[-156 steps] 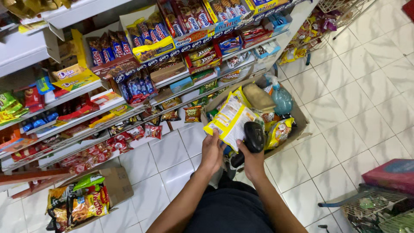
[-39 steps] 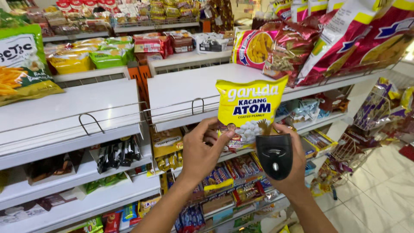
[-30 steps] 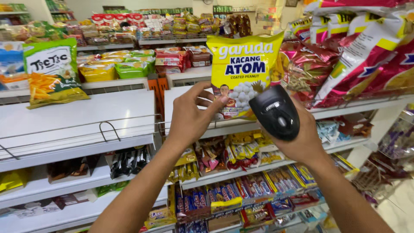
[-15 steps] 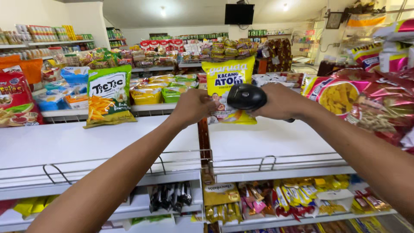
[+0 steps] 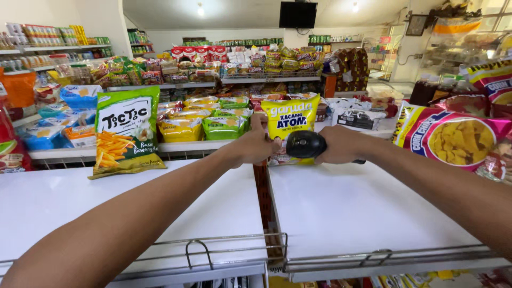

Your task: The person uses a handheld scanner to scan barcodes on snack packages, including chocolate bars and bags of peanuts, before placing them into a cardboard box on the floor.

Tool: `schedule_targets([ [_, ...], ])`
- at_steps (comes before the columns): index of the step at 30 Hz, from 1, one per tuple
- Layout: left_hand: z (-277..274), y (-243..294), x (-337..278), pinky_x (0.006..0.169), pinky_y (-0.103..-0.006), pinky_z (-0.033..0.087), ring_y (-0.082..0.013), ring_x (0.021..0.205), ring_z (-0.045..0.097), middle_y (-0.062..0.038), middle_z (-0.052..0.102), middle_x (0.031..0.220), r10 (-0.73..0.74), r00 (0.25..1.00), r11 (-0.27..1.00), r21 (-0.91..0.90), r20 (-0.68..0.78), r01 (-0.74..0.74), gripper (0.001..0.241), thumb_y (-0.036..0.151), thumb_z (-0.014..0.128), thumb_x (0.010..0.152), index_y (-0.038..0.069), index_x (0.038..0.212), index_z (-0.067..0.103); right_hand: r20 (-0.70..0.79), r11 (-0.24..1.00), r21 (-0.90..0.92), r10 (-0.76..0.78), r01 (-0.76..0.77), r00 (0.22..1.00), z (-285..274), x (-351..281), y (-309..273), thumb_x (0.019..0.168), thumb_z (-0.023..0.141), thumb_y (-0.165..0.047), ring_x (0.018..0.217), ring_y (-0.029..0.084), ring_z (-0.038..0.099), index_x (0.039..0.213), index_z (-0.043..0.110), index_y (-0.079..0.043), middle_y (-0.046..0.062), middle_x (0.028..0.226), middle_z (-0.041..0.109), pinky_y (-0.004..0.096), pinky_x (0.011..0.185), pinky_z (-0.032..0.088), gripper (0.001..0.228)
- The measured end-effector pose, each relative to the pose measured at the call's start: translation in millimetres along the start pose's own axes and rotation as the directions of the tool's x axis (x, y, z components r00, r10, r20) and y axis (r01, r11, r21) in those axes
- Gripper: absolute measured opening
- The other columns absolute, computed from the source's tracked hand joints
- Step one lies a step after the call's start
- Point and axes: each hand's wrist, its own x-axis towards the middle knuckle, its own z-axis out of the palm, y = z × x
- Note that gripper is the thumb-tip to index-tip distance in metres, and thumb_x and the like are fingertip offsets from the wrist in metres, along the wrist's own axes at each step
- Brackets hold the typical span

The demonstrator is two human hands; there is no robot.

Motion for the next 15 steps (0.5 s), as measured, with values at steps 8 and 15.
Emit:
schedule_targets([
  [8,16.3,-53.7,16.2,0.108,-0.0434,0.044,-0.0365,0.131,0.056,-0.019,0.057,0.14,0.153,0.936,0.824,0.481,0.318,-0.299,0.062,0.041,0.065,0.093,0.009,0.142,0.045,-0.066,0.994,0.105,-0.034,0.041,0.997,13.4,1.5,-0.1,0.07,0.081,-0.029,0.098,0.035,0.073,0.109,0.074,-0.014,0.016,0.101,0.078,0.042,0.091,0.056,0.042],
  [15,20.2,-36.8,1.0,0.117,-0.0466,0.036,-0.0414,0.143,0.041,-0.023,0.032,0.16,-0.074,0.935,0.714,0.673,0.346,-0.193,0.074,0.056,0.052,0.098,0.012,0.156,0.038,0.028,0.984,0.165,-0.072,0.067,0.997,9.7,-12.4,-10.2,0.068,0.079,-0.023,0.101,0.029,0.073,0.128,0.062,-0.024,0.012,0.107,0.077,0.041,0.092,0.055,0.062],
])
